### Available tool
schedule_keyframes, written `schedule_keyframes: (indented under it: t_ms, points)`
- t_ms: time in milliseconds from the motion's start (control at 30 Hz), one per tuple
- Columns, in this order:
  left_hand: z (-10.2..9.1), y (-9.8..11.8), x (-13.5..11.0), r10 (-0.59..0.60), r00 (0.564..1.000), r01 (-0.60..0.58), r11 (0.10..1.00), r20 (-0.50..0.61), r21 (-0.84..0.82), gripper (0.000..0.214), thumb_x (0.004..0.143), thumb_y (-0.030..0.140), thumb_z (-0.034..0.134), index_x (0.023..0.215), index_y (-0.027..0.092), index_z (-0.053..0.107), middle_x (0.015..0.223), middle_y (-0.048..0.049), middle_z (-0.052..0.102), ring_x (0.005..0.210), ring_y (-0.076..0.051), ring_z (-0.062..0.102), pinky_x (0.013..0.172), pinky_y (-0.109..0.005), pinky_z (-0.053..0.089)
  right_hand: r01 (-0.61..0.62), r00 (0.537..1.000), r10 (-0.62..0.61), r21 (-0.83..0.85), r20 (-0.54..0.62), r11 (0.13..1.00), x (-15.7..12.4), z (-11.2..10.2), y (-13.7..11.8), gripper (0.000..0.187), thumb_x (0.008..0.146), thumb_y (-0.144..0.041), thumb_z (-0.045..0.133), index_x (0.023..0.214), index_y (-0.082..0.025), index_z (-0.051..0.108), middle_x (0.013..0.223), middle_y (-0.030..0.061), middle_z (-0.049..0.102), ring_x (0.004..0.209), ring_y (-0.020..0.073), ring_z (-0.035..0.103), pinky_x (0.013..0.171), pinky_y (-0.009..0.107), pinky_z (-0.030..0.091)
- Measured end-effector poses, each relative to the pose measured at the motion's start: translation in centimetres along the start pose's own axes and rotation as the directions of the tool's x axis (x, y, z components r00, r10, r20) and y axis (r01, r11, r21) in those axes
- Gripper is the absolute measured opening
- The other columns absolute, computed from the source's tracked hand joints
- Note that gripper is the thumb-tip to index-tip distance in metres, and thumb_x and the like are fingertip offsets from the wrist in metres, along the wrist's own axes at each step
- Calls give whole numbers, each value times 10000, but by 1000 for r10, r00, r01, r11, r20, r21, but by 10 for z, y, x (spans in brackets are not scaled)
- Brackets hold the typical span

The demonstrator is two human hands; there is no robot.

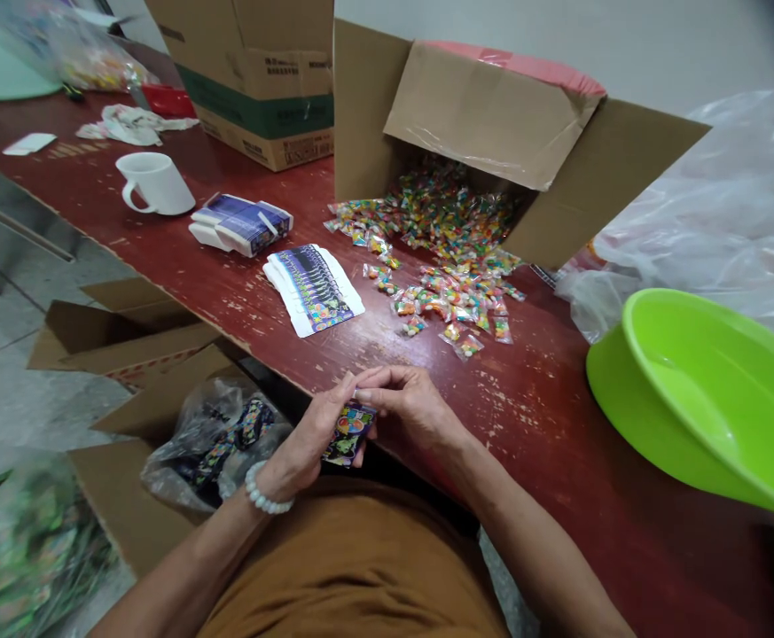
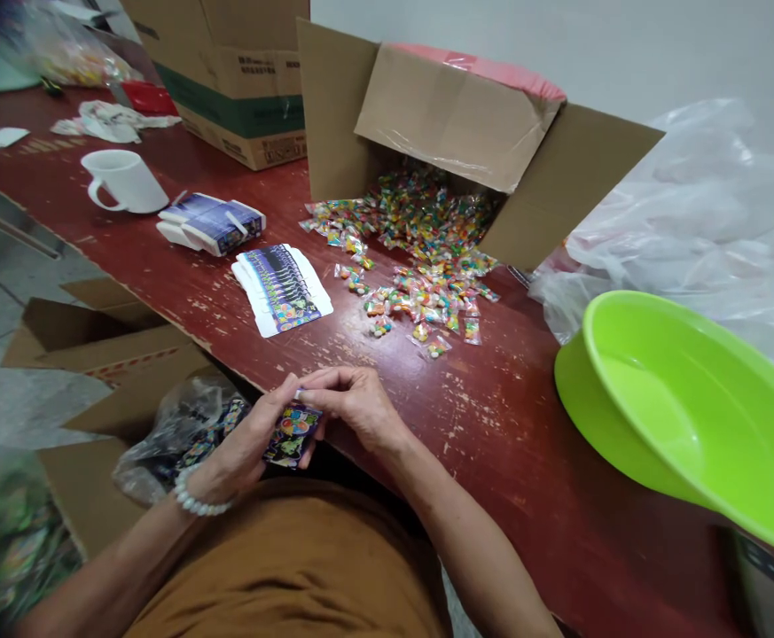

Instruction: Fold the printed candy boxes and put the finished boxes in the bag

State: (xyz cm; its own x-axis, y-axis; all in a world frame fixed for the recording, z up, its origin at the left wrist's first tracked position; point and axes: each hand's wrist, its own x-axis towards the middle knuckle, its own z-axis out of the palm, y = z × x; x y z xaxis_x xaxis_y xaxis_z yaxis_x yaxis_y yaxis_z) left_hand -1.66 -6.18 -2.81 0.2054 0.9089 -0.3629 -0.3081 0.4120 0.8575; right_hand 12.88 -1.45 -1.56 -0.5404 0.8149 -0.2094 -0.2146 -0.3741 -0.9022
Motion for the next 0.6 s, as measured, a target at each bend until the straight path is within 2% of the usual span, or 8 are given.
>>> schedule_keyframes:
  t_ms: [133,200,267,333,400,500,533,600]
  points:
    - [-1,4,-1,-33,999,34,992,9,-119,549,920,520,521,1325,164,623,653,-34,660,473,-153,581,397,-240,485,42,998,-42,-15,-36,999,-9,9,3,276,738,-426,819,729,-179,697,974,42,696,507,94,556,423,277,526]
    - [-2,7,-1,-56,998,59,971,18,-232,530,896,410,530,1361,163,591,770,-61,706,518,-162,601,405,-257,509,92,995,-96,-116,-35,989,-13,10,7,262,798,-463,757,813,-207,706,1050,44,668,576,114,594,470,293,553]
    - [-3,10,0,-81,997,82,947,17,-309,522,864,337,531,1350,158,594,929,-91,733,558,-166,622,415,-268,520,198,977,-213,-289,-21,937,-16,8,13,244,825,-467,728,920,-242,708,1088,48,646,758,167,657,608,327,592]
    - [-4,9,2,-88,996,76,928,-18,-366,487,842,287,536,1299,144,624,999,-97,733,615,-167,648,480,-270,543,307,944,-327,-502,50,809,-21,5,18,291,816,-415,749,1057,-266,684,1140,65,628,1015,230,644,824,392,582]
    - [-3,4,3,-78,995,47,907,-58,-419,443,838,269,536,1248,144,647,967,-84,733,643,-161,655,550,-266,550,376,910,-387,-693,150,616,-25,2,23,532,759,-386,803,1237,-264,605,1281,111,573,1218,290,550,987,466,505]
    - [3,-6,4,-36,995,-13,883,-97,-468,360,856,306,552,1164,166,674,897,-52,721,668,-163,653,619,-278,542,381,875,-429,-866,225,322,-29,1,32,894,655,-395,864,1421,-236,431,1443,182,453,1299,376,465,1041,555,431]
    - [5,-10,4,1,992,-61,885,-128,-462,316,858,316,577,1114,167,687,909,-47,718,738,-173,667,680,-280,544,366,867,-443,-895,229,255,-28,2,35,914,651,-386,860,1430,-229,408,1435,191,461,1283,390,471,1031,570,426]
    - [6,-15,4,90,976,-167,896,-200,-411,246,847,335,642,1009,157,698,944,-47,713,877,-183,672,800,-272,530,348,863,-446,-919,236,187,-25,4,40,846,684,-351,822,1411,-227,406,1370,184,518,1232,385,504,1004,575,434]
